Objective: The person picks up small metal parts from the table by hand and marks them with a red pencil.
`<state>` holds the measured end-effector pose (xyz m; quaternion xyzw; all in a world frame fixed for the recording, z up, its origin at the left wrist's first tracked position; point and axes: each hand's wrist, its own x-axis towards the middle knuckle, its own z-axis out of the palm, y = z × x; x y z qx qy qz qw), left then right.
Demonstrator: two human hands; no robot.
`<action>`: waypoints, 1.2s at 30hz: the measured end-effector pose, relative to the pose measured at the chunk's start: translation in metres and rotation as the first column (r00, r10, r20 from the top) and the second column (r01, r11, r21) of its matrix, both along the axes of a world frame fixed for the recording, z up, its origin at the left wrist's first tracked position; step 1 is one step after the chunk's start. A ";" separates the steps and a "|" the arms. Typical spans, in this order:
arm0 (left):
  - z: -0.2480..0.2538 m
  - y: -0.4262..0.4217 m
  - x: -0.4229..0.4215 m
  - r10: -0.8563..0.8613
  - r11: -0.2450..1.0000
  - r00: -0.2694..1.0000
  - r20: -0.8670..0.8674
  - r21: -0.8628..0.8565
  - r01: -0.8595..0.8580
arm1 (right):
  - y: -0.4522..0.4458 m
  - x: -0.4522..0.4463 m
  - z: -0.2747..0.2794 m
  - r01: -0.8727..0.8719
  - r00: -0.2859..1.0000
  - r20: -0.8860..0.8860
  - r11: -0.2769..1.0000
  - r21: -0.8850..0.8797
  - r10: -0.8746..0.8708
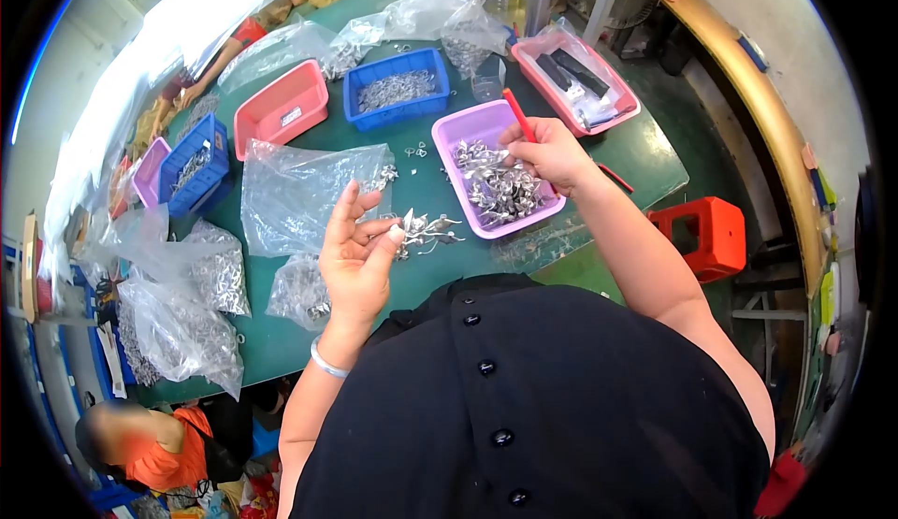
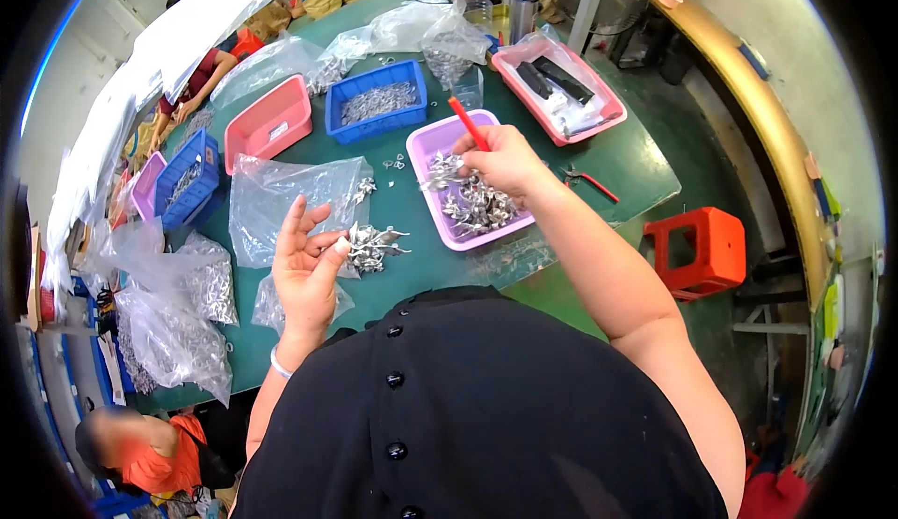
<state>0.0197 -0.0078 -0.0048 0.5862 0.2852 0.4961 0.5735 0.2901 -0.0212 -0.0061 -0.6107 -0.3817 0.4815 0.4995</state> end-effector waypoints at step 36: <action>0.028 -0.008 0.015 -0.042 0.999 0.996 0.074 -0.016 0.043 | -0.032 -0.046 0.038 -0.456 0.890 0.109 0.854 0.251 0.443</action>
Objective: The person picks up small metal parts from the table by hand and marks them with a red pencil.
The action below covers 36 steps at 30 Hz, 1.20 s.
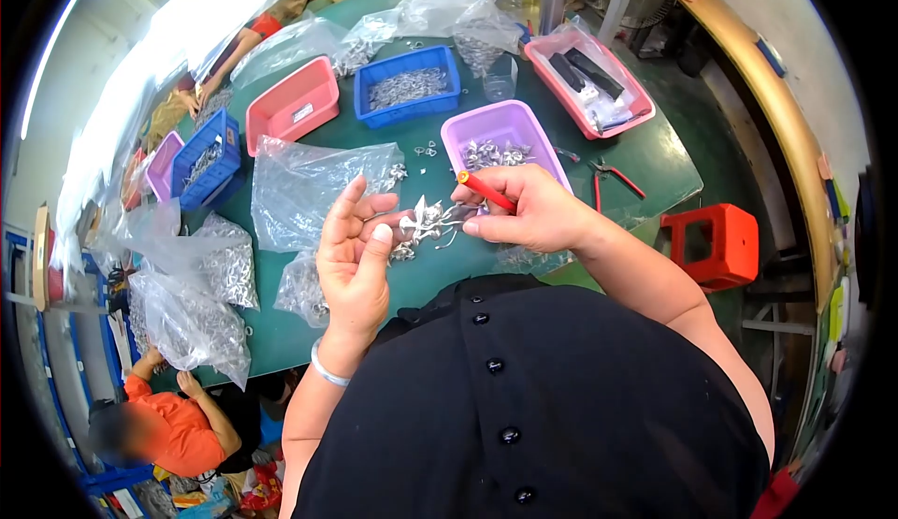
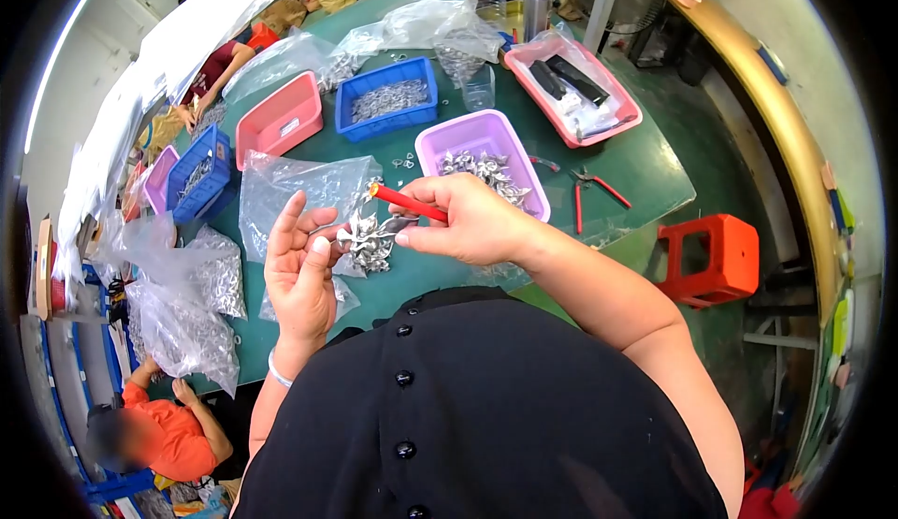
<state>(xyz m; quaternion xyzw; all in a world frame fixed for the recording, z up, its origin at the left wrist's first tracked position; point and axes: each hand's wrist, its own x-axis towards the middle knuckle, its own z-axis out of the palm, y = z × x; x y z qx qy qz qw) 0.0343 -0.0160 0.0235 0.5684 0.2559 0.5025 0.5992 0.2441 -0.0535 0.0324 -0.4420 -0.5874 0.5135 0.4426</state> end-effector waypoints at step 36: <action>0.000 0.004 -0.005 -0.151 0.937 0.978 -0.142 -0.335 0.096 | 0.020 -0.007 -0.013 -0.075 0.991 -0.118 0.991 -0.112 0.062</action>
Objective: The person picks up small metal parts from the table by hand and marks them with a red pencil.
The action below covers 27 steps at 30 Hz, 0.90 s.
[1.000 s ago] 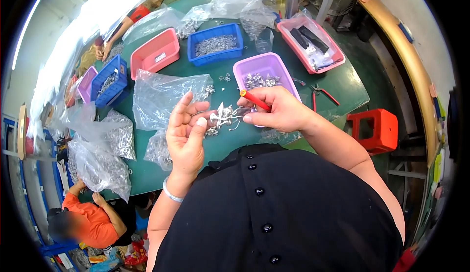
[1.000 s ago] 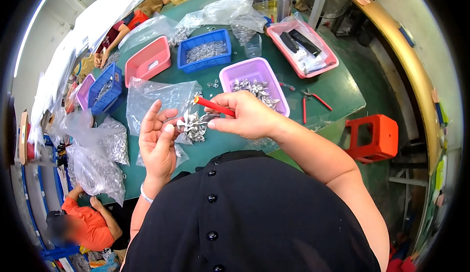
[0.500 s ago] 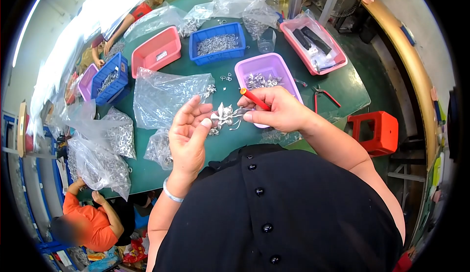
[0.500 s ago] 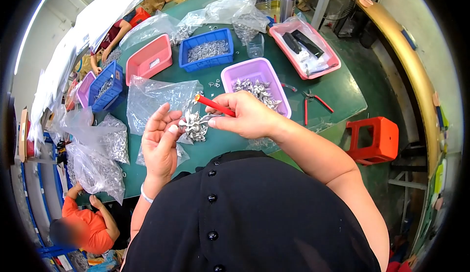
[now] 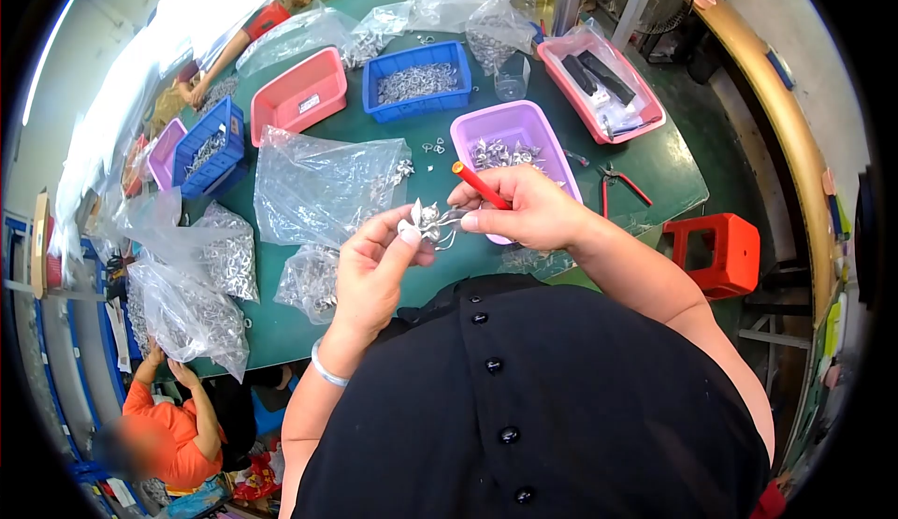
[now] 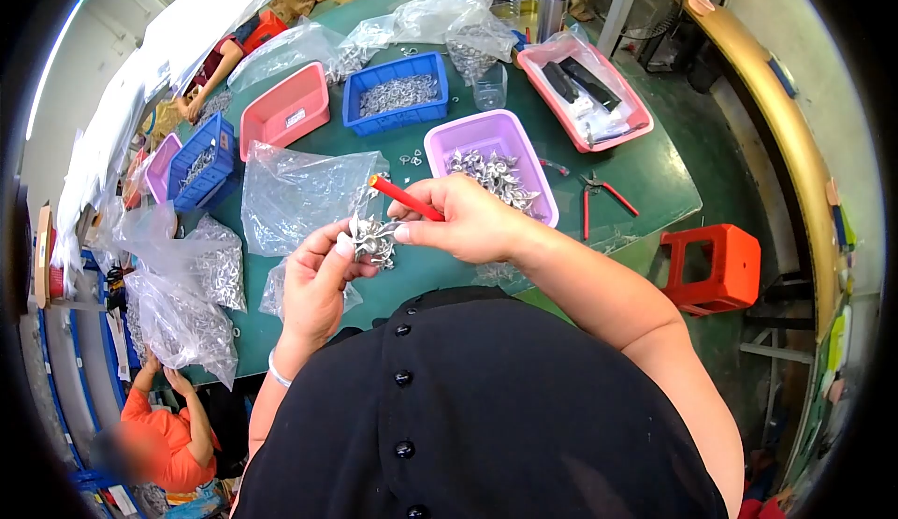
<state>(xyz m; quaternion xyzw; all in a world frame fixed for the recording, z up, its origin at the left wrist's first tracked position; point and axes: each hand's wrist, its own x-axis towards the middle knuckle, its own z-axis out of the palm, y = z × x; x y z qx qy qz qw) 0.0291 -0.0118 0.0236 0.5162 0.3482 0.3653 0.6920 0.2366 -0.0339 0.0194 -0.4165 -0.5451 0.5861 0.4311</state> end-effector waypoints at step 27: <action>-0.007 0.004 -0.017 0.026 1.000 0.985 0.173 0.006 -0.027 | 0.002 -0.012 0.020 -0.043 0.999 -0.027 0.999 -0.016 0.042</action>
